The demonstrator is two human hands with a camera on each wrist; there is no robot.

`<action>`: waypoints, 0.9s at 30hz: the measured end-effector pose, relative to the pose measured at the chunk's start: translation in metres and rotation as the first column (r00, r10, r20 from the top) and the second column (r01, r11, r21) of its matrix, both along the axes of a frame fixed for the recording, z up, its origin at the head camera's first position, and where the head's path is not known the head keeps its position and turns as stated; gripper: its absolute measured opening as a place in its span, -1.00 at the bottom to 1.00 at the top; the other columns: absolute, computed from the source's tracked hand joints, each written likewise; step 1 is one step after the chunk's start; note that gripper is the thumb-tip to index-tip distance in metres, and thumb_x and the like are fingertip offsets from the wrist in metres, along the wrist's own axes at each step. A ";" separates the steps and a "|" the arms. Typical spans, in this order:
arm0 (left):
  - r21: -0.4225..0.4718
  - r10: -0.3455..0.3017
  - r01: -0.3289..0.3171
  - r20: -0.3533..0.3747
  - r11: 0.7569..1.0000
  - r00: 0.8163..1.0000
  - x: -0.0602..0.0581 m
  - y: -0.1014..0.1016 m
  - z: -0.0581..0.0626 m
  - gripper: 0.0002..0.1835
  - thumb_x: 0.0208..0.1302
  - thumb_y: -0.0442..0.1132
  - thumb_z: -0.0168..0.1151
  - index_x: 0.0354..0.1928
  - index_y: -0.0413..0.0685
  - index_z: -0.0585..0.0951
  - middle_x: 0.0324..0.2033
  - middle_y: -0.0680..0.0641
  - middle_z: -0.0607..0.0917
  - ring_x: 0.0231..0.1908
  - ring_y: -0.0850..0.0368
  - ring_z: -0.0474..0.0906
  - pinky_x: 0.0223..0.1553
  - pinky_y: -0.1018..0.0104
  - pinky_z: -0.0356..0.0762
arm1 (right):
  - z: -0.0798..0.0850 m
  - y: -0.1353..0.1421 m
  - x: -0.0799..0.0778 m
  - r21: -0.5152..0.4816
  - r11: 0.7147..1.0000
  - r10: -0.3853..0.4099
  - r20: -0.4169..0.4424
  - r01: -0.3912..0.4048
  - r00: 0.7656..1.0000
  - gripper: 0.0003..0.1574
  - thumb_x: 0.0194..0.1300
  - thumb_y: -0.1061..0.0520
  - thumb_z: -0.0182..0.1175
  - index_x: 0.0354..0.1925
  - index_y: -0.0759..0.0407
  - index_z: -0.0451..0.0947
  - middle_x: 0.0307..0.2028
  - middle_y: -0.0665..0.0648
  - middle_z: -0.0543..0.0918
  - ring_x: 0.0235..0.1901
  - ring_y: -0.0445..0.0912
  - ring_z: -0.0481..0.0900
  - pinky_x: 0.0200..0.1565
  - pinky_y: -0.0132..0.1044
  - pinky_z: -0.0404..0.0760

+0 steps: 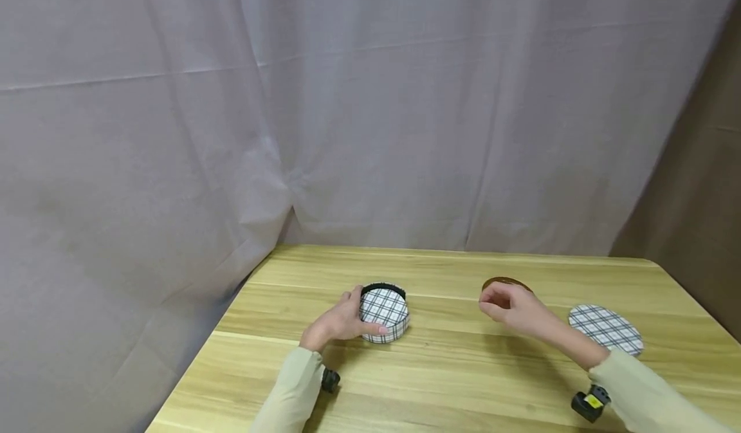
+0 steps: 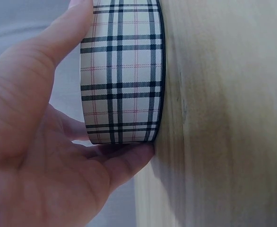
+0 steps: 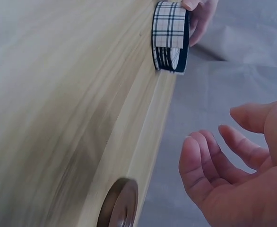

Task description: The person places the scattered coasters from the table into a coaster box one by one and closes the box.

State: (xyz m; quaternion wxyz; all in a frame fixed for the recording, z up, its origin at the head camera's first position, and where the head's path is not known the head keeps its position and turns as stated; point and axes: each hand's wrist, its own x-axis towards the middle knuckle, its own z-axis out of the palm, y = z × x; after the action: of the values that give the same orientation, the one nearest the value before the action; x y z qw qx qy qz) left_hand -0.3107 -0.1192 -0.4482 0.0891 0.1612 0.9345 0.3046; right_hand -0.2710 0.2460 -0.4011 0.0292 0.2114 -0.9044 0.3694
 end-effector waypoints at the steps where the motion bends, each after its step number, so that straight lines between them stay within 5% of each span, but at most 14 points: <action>1: 0.001 -0.001 0.001 0.002 1.000 1.000 0.000 0.001 0.000 0.30 -0.03 0.28 0.45 0.52 -0.24 -0.08 0.29 -0.44 0.30 0.21 -0.28 0.42 0.27 -0.19 0.41 | 0.000 0.006 0.004 -0.004 1.000 -0.007 0.014 0.007 1.000 -0.84 0.39 0.05 0.19 -0.19 0.12 0.57 -0.36 0.04 0.59 -0.44 -0.28 0.45 -0.41 -0.39 0.49; 8: -0.001 0.008 -0.008 0.007 1.000 1.000 0.000 0.004 0.001 0.31 -0.03 0.29 0.45 0.53 -0.24 -0.09 0.32 -0.44 0.27 0.23 -0.29 0.40 0.28 -0.20 0.40 | -0.004 0.045 0.026 -0.040 0.999 -0.016 0.139 0.022 0.990 -0.70 0.41 0.03 0.18 -0.05 0.22 0.51 -0.23 0.14 0.61 -0.39 -0.28 0.50 -0.46 -0.28 0.62; 18: -0.018 -0.009 0.009 -0.003 1.000 1.000 -0.002 0.012 0.000 0.31 -0.04 0.31 0.45 0.53 -0.23 -0.08 0.32 -0.42 0.27 0.24 -0.29 0.41 0.28 -0.20 0.40 | -0.017 0.108 0.054 0.060 0.998 0.033 0.026 -0.035 0.999 -0.68 0.35 0.19 0.22 0.02 0.31 0.47 -0.30 -0.11 0.58 -0.39 -0.35 0.49 -0.52 -0.35 0.55; 24: -0.013 -0.006 0.006 0.007 1.000 1.000 -0.003 0.016 0.000 0.32 -0.05 0.32 0.43 0.53 -0.22 -0.10 0.38 -0.45 0.20 0.28 -0.33 0.35 0.30 -0.23 0.37 | -0.031 0.146 0.069 0.071 0.992 0.106 -0.033 -0.103 0.994 -0.59 0.27 0.32 0.25 0.02 -0.05 0.47 -0.35 -0.21 0.50 -0.40 -0.38 0.44 -0.48 -0.43 0.42; 27: -0.010 -0.007 0.007 0.006 1.000 1.000 -0.003 0.017 0.000 0.32 -0.05 0.30 0.45 0.53 -0.23 -0.09 0.38 -0.45 0.20 0.28 -0.33 0.36 0.29 -0.22 0.38 | -0.033 0.160 0.075 0.110 0.988 0.105 0.036 -0.108 0.994 -0.68 0.32 0.30 0.22 0.03 0.22 0.47 -0.37 -0.24 0.50 -0.41 -0.38 0.43 -0.48 -0.44 0.41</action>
State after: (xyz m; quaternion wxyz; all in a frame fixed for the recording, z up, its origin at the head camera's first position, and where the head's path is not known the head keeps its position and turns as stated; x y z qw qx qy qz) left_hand -0.3136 -0.1027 -0.4478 0.0940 0.1629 0.9352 0.3001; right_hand -0.1963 0.4065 -0.4345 -0.0158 0.2551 -0.9115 0.3224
